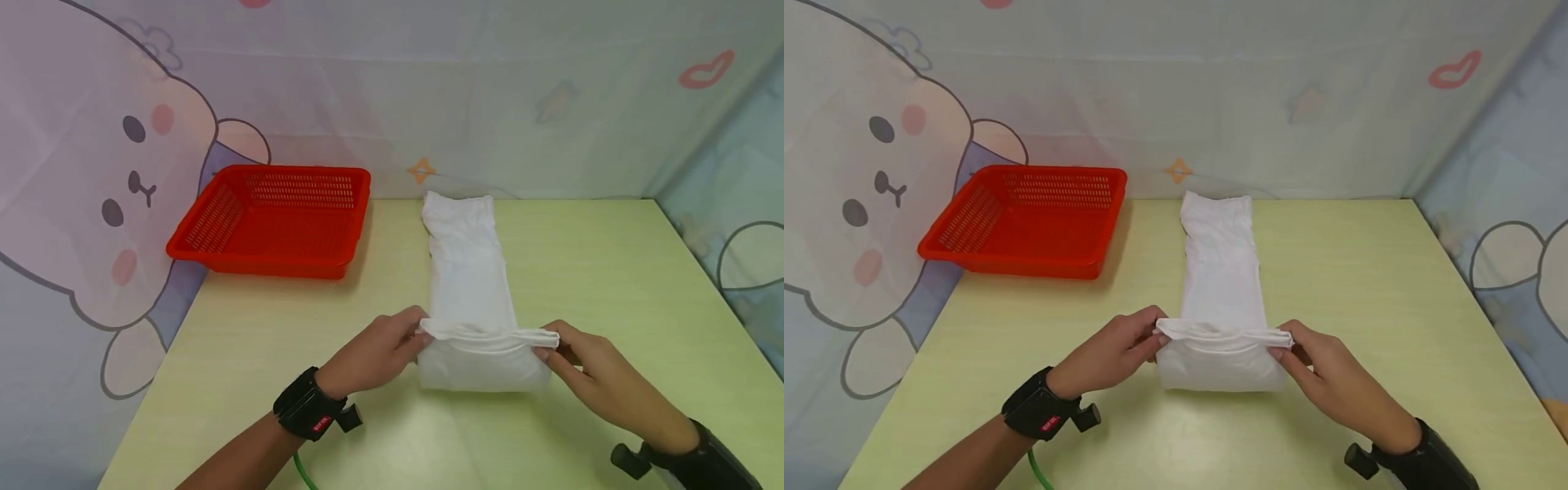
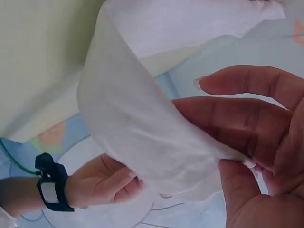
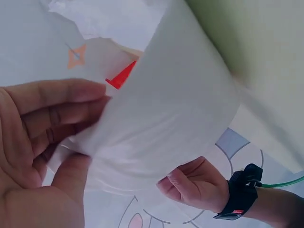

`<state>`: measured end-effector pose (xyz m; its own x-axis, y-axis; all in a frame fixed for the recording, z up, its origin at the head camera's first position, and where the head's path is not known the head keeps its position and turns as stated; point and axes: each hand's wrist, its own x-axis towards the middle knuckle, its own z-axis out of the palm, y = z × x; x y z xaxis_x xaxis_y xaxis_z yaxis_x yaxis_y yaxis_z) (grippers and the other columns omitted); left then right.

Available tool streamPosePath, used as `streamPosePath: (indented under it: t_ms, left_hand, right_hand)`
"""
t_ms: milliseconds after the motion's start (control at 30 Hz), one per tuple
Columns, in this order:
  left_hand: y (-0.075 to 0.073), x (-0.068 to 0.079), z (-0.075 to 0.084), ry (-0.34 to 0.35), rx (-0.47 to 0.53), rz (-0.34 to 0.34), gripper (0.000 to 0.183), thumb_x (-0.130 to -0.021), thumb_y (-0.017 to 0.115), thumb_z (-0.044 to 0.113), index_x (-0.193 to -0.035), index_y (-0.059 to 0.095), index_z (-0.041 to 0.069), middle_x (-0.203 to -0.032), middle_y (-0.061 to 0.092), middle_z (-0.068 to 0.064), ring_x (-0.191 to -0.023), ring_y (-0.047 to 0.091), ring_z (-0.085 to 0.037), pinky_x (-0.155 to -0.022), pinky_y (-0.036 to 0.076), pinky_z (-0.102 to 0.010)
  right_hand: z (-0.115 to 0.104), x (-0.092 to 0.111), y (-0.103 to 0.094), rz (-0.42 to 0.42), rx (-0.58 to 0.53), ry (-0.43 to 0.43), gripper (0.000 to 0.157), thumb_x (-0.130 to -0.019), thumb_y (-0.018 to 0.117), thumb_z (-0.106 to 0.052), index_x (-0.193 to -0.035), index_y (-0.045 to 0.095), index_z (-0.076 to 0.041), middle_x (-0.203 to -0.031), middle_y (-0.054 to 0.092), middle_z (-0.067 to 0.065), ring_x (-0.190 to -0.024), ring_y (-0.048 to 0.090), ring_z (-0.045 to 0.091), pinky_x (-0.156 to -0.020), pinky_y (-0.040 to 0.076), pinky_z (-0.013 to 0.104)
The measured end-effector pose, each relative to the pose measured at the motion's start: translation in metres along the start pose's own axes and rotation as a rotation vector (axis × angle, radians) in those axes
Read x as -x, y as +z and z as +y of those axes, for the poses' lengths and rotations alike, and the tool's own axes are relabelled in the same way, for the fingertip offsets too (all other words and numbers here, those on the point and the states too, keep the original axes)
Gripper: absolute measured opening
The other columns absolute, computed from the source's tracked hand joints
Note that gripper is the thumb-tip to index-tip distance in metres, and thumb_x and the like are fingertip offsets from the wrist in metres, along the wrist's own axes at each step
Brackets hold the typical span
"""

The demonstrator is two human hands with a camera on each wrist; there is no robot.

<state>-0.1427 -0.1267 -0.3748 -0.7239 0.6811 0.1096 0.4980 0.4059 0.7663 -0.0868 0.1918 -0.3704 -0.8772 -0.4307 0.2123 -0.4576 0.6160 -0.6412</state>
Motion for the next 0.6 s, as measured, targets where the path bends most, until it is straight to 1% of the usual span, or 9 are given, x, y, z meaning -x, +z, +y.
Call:
streamPosePath:
  t_ms: [100,167,200,300,400,467,500,600]
  left_hand:
    - [-0.003,-0.011,-0.002,-0.063,0.080,0.005,0.007,-0.094,0.047,0.031,-0.098,0.048,0.025,-0.072,0.056,0.002,-0.064,0.058,-0.011,-0.052,0.044,-0.026]
    - [-0.004,-0.017,-0.003,-0.098,0.124,0.010,0.008,-0.094,0.048,0.031,-0.098,0.048,0.024,-0.074,0.057,0.000,-0.068,0.061,-0.014,-0.056,0.047,-0.028]
    - [-0.005,-0.021,-0.004,-0.113,0.145,0.012,0.008,-0.093,0.048,0.031,-0.099,0.048,0.024,-0.076,0.058,-0.001,-0.069,0.061,-0.015,-0.058,0.049,-0.029]
    - [-0.006,-0.033,-0.008,-0.146,0.227,0.018,0.009,-0.094,0.048,0.028,-0.098,0.049,0.021,-0.079,0.060,-0.003,-0.072,0.061,-0.017,-0.064,0.051,-0.031]
    - [-0.009,-0.046,-0.012,-0.188,0.318,0.011,0.012,-0.093,0.049,0.027,-0.097,0.049,0.015,-0.082,0.061,-0.007,-0.075,0.062,-0.019,-0.065,0.052,-0.034]
    - [-0.012,-0.055,-0.015,-0.232,0.391,0.003,0.014,-0.093,0.051,0.026,-0.097,0.049,0.012,-0.085,0.061,-0.009,-0.077,0.062,-0.021,-0.065,0.052,-0.035]
    - [-0.013,-0.059,-0.017,-0.257,0.425,-0.001,0.015,-0.093,0.051,0.025,-0.096,0.050,0.011,-0.087,0.062,-0.009,-0.079,0.063,-0.021,-0.065,0.052,-0.036]
    - [-0.016,-0.069,-0.022,-0.320,0.498,-0.008,0.016,-0.092,0.052,0.025,-0.097,0.051,0.009,-0.093,0.061,-0.011,-0.082,0.063,-0.023,-0.065,0.052,-0.038]
  right_hand:
    - [0.002,-0.010,-0.002,0.028,0.013,0.048,0.010,-0.093,0.050,-0.017,-0.102,0.050,-0.021,-0.070,0.050,-0.008,-0.054,0.045,0.005,-0.048,0.039,0.021]
    - [0.002,-0.017,-0.003,0.043,0.009,0.081,0.003,-0.093,0.050,-0.019,-0.096,0.049,-0.018,-0.063,0.042,-0.006,-0.049,0.037,0.005,-0.044,0.034,0.021]
    - [0.000,-0.020,-0.004,0.052,0.012,0.094,0.004,-0.093,0.050,-0.019,-0.092,0.047,-0.016,-0.059,0.038,-0.005,-0.047,0.034,0.006,-0.043,0.033,0.022]
    - [-0.011,-0.030,-0.007,0.073,0.002,0.136,0.016,-0.094,0.049,-0.019,-0.081,0.042,-0.012,-0.056,0.033,-0.002,-0.045,0.030,0.006,-0.042,0.031,0.023]
    - [-0.019,-0.041,-0.012,0.071,-0.005,0.175,0.021,-0.095,0.047,-0.021,-0.079,0.040,-0.010,-0.058,0.034,0.000,-0.048,0.031,0.008,-0.043,0.031,0.025]
    - [-0.016,-0.049,-0.015,0.054,-0.022,0.199,0.022,-0.095,0.047,-0.023,-0.079,0.040,-0.009,-0.060,0.036,0.003,-0.049,0.032,0.010,-0.045,0.031,0.025]
    - [-0.011,-0.052,-0.016,0.040,-0.029,0.210,0.023,-0.095,0.047,-0.024,-0.079,0.040,-0.009,-0.062,0.037,0.004,-0.050,0.034,0.012,-0.046,0.032,0.026]
    - [0.011,-0.063,-0.017,-0.007,-0.068,0.239,0.026,-0.094,0.048,-0.031,-0.080,0.042,-0.009,-0.066,0.042,0.007,-0.057,0.042,0.016,-0.051,0.037,0.027]
